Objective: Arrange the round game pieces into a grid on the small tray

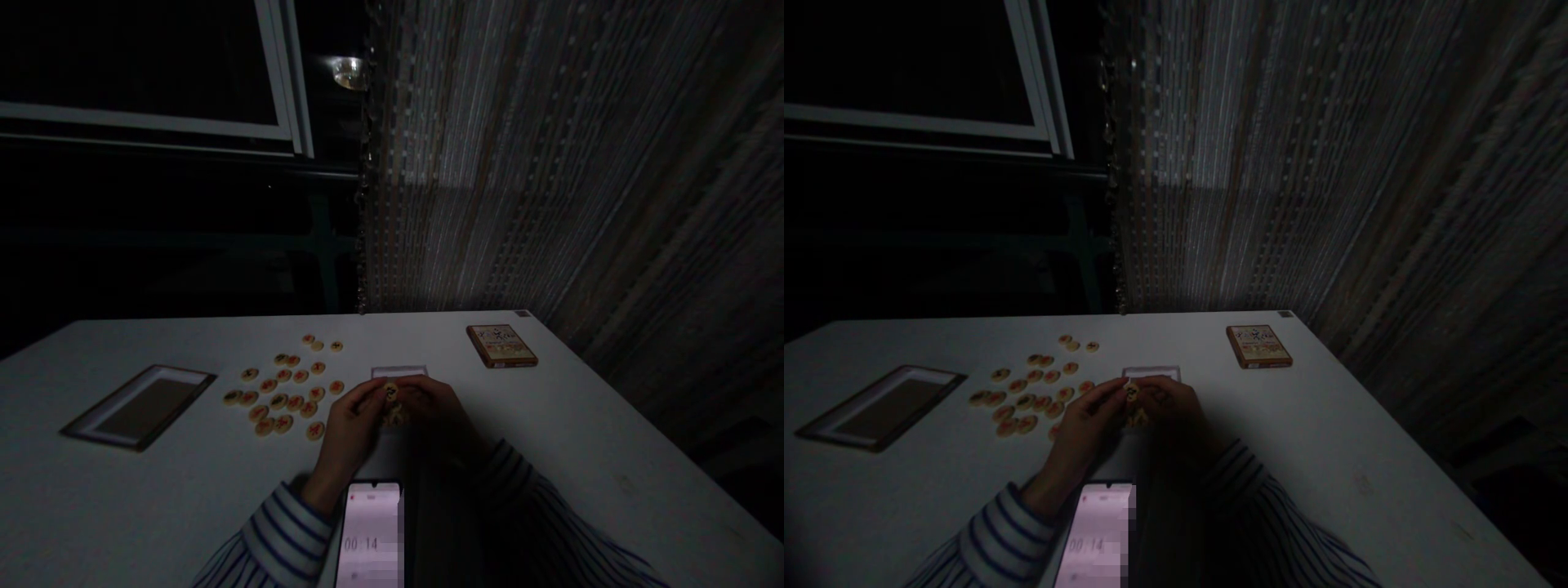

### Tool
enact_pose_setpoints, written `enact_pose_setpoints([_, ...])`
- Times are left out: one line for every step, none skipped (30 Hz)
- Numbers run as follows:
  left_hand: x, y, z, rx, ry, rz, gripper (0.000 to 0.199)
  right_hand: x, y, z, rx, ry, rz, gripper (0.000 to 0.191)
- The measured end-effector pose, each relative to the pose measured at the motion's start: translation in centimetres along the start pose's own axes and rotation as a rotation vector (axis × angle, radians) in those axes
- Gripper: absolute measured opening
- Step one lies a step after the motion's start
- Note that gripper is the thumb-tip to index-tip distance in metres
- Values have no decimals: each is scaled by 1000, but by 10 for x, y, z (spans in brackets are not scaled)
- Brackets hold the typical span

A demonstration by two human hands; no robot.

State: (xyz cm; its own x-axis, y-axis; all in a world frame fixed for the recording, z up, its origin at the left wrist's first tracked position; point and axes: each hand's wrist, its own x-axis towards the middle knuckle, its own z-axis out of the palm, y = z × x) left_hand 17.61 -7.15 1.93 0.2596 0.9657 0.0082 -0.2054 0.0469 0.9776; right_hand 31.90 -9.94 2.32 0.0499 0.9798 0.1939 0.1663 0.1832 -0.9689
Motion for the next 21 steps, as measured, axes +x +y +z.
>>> enact_pose_setpoints([-1,1,0,7,-7,-1,35,0,0,0,-5,6,-1,22])
enact_pose_setpoints([-1,2,1,12,-14,0,34,1,0,0,-8,10,1,21])
enact_pose_setpoints([-2,3,1,12,-26,0,33,1,1,0,-8,16,4,21])
enact_pose_setpoints([-2,3,1,9,-38,-1,33,1,1,0,-9,21,8,20])
enact_pose_setpoints([-3,4,2,6,-50,1,34,1,1,0,-14,24,10,20])
enact_pose_setpoints([-3,3,2,5,-57,6,34,1,1,0,-23,25,11,19])
enact_pose_setpoints([-2,3,2,11,-61,12,34,1,1,-1,-32,26,12,19])
enact_pose_setpoints([-2,2,1,23,-59,16,33,1,1,-1,-41,26,12,19])
enact_pose_setpoints([-2,1,1,42,-51,19,32,1,1,-1,-47,23,11,20])
enact_pose_setpoints([-1,1,1,63,-41,21,30,0,0,-1,-51,21,10,20])
enact_pose_setpoints([-1,1,1,83,-29,23,29,0,0,-1,-56,19,9,21])
enact_pose_setpoints([-1,1,1,97,-19,23,27,0,0,-1,-69,19,5,21])
enact_pose_setpoints([-1,1,2,103,-14,22,26,0,0,-1,-86,22,-4,22])
enact_pose_setpoints([-1,1,2,100,-11,23,25,0,1,-2,-105,25,-15,22])
enact_pose_setpoints([-1,2,2,94,-8,24,25,1,2,-2,-118,22,-27,22])
enact_pose_setpoints([-1,2,2,86,-3,22,24,1,3,-2,-124,15,-40,22])
enact_pose_setpoints([-1,3,2,80,3,21,24,1,5,-2,-126,5,-50,23])
enact_pose_setpoints([-1,3,2,78,9,20,24,1,6,-3,-124,-3,-58,24])
enact_pose_setpoints([-1,3,2,81,16,21,25,2,8,-3,-122,-10,-64,24])
enact_pose_setpoints([-2,3,2,85,20,20,25,2,9,-3,-121,-11,-68,25])
enact_pose_setpoints([-2,4,2,90,21,18,26,2,9,-3,-119,-9,-71,25])
